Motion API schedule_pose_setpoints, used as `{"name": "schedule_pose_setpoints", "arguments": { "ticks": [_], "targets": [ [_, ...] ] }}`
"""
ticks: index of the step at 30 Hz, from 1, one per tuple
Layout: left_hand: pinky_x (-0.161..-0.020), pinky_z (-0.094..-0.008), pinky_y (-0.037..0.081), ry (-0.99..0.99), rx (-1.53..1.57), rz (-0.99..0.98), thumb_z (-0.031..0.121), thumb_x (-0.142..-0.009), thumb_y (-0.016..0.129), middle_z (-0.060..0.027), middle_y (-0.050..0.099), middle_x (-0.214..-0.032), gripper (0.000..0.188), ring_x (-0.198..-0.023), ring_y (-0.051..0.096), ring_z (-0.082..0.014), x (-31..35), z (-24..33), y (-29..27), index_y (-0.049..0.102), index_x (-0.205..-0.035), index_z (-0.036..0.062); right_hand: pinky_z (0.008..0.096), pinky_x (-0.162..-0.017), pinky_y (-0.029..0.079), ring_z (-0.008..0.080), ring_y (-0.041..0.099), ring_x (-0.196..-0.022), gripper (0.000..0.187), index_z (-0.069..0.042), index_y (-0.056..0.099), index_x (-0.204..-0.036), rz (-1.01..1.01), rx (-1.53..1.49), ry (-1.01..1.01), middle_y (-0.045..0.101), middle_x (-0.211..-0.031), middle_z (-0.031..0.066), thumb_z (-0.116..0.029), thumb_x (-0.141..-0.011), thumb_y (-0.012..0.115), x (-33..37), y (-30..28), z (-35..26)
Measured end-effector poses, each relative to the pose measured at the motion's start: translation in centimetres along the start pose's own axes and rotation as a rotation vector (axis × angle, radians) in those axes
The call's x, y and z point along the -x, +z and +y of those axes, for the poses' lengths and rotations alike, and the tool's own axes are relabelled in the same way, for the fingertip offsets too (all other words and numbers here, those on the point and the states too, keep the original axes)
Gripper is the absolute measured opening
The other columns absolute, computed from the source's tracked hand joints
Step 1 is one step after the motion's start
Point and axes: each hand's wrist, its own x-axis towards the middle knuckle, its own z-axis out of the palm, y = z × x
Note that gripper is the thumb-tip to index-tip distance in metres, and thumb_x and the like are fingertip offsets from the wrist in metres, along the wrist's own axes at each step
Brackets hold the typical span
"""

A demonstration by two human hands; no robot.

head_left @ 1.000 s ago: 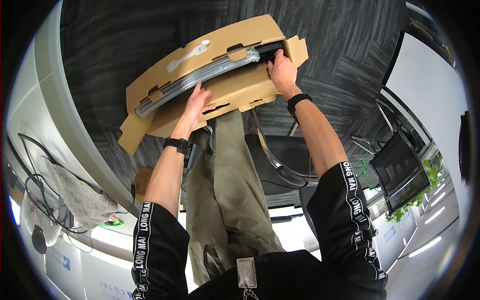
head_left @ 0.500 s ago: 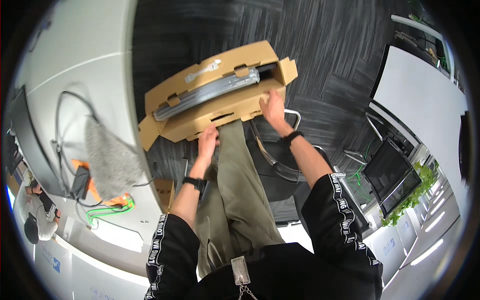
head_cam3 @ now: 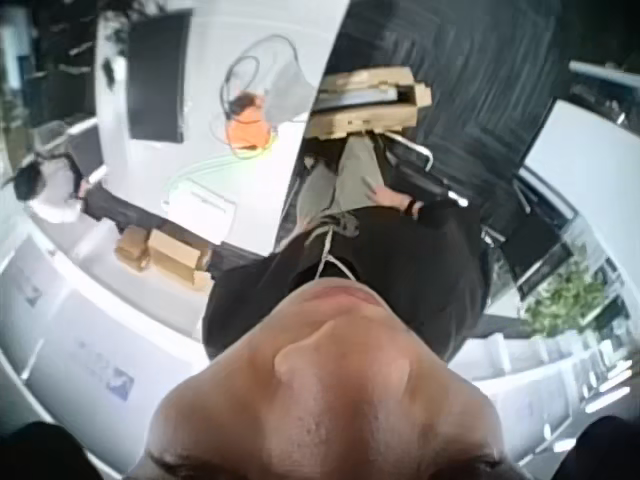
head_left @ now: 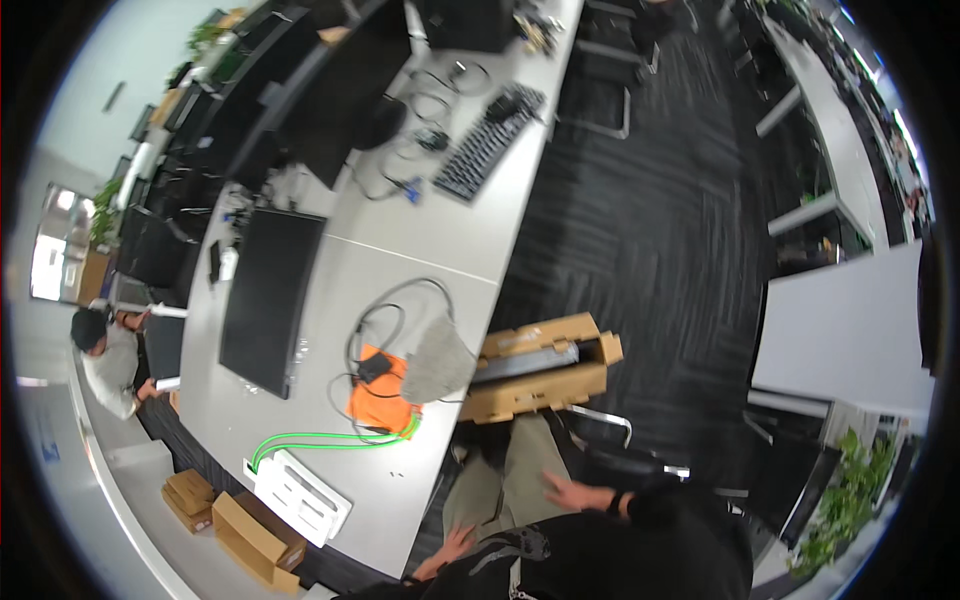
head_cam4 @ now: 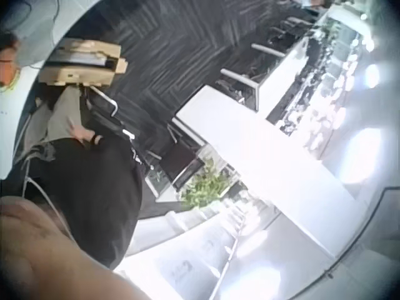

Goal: Assemble a computer monitor stand by joining the base and the neck.

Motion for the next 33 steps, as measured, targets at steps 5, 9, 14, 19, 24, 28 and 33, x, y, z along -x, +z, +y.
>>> {"name": "schedule_pose_setpoints", "arguments": {
  "ticks": [5, 9, 14, 19, 24, 28, 33],
  "targets": [
    [-0.102, -0.0368, 0.043, -0.356, 0.355, 0.03, 0.036, -0.101, 0.049, -0.013, 0.061, -0.127, 0.045, -0.116, 0.057, -0.0245, 9.4, 0.4, -0.7, 0.055, -0.135, 0.0064, 0.0395, -0.098, 0.046, 0.0387, 0.059, -0.112, 0.061, -0.003, 0.023, -0.152, 0.008, -0.193, -0.251, 0.049, -0.138, 0.0295, -0.038, -0.106, 0.041, 4.2, 4.9, -0.4],
    [-0.099, -0.0365, 0.044, -0.414, 0.453, 0.198, 0.036, -0.101, 0.05, -0.0109, 0.063, -0.123, 0.044, -0.11, 0.059, -0.0231, 17.9, 0.4, -0.6, 0.056, -0.134, 0.007, 0.0418, -0.079, 0.051, 0.0305, 0.067, -0.092, 0.043, 0.001, 0.066, -0.093, 0.293, 0.201, 0.128, 0.068, -0.099, 0.0199, -0.038, -0.1, 0.048, 2.6, 6.6, -3.7],
    [-0.105, -0.0368, 0.04, -0.543, 0.856, 0.437, 0.026, -0.098, 0.047, -0.0128, 0.063, -0.127, 0.042, -0.12, 0.057, -0.0253, 26.4, -2.3, 1.4, 0.057, -0.132, 0.0032, 0.0416, -0.073, 0.05, 0.0286, 0.069, -0.083, 0.054, 0.003, 0.067, -0.087, 0.245, -0.113, 0.324, 0.067, -0.081, 0.0209, -0.047, -0.099, 0.05, -0.4, 13.4, -9.7],
    [-0.078, -0.0321, 0.053, -0.72, 0.877, 0.721, 0.037, -0.095, 0.054, -0.0096, 0.069, -0.111, 0.044, -0.103, 0.063, -0.0157, 31.7, -6.4, 2.9, 0.064, -0.122, 0.0032, 0.049, -0.103, 0.043, 0.0475, 0.048, -0.125, 0.071, -0.003, 0.033, -0.148, 0.49, 0.22, 0.091, 0.046, -0.139, 0.0315, -0.038, -0.092, 0.059, 0.5, 20.5, -15.7],
    [-0.068, -0.0278, 0.05, -0.501, 0.672, 0.711, 0.034, -0.096, 0.058, -0.0066, 0.071, -0.095, 0.038, -0.083, 0.063, -0.0131, 30.7, -9.6, -2.1, 0.068, -0.112, 0.0009, 0.0457, -0.108, 0.04, 0.0451, 0.044, -0.13, 0.063, -0.004, 0.032, -0.15, 0.827, 0.347, -0.348, 0.044, -0.141, 0.0301, -0.018, -0.094, 0.058, 3.5, 18.5, -27.2],
    [-0.075, -0.0308, 0.051, -0.365, 0.582, 0.71, 0.031, -0.097, 0.056, -0.0067, 0.07, -0.103, 0.035, -0.094, 0.065, -0.0162, 27.0, -8.8, -8.8, 0.066, -0.117, 0.0039, 0.0418, -0.096, 0.049, 0.0394, 0.059, -0.115, 0.058, -0.003, 0.034, -0.149, 0.835, 0.206, -0.288, 0.049, -0.138, 0.0275, -0.016, -0.097, 0.056, 6.3, 18.4, -31.9],
    [-0.078, -0.0337, 0.052, -0.32, 0.723, 0.678, 0.032, -0.097, 0.053, -0.0075, 0.07, -0.106, 0.036, -0.096, 0.066, -0.0171, 23.2, -8.9, -10.6, 0.064, -0.119, 0.0052, 0.0307, -0.073, 0.052, 0.0153, 0.063, -0.079, 0.045, 0.001, 0.043, -0.14, 0.731, -0.167, -0.054, 0.062, -0.09, 0.0064, -0.019, -0.101, 0.054, 7.3, 22.8, -21.4]
  ]
}}
